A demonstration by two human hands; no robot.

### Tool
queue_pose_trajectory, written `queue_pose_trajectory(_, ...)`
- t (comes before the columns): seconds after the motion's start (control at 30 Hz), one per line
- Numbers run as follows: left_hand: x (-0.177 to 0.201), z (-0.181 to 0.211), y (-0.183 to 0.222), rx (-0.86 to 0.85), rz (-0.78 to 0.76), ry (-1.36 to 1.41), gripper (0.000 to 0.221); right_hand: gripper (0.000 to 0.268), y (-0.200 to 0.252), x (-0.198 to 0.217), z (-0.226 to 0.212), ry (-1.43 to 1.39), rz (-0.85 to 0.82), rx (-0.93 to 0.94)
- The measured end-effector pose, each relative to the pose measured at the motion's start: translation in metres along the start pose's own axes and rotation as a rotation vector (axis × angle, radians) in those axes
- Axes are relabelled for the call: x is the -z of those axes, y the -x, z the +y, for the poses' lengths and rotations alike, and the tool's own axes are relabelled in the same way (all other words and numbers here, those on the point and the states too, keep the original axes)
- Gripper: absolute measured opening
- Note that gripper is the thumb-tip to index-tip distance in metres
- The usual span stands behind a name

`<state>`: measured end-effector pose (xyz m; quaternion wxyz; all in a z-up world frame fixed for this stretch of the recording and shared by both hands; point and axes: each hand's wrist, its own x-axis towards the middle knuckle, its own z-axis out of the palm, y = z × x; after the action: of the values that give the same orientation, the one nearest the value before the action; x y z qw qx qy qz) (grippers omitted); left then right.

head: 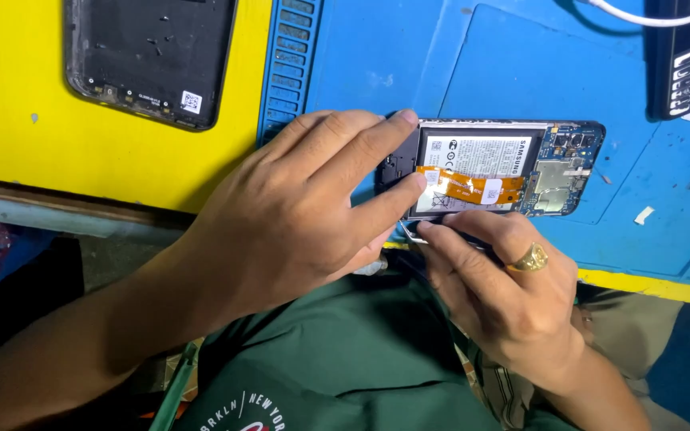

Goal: Disassembling a smartphone to remove the battery and other internal components using a screwdriver and manual prying.

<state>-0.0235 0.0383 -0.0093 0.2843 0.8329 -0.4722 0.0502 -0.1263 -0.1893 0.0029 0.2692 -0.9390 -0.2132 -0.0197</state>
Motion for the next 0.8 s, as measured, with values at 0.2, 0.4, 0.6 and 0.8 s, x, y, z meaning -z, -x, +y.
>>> queue_pose_trajectory(0.2, -0.001, 0.0, 0.0, 0.002, 0.004, -0.008, 0.023, 0.023, 0.002, 0.006, 0.0, -0.017, -0.088, -0.103)
queue_pose_trajectory(0.4, 0.001, 0.0, -0.001, -0.008, 0.012, -0.047, 0.021, 0.023, 0.002, 0.007, -0.005, -0.085, -0.094, -0.175)
queue_pose_trajectory(0.6, 0.001, 0.0, -0.002, -0.009, 0.005, -0.049, 0.022, 0.024, 0.005, 0.001, -0.007, -0.042, -0.044, -0.164)
queue_pose_trajectory(0.8, 0.002, 0.0, -0.002, -0.005, -0.01, -0.045, 0.024, 0.013, 0.011, -0.016, -0.004, 0.138, 0.138, 0.025)
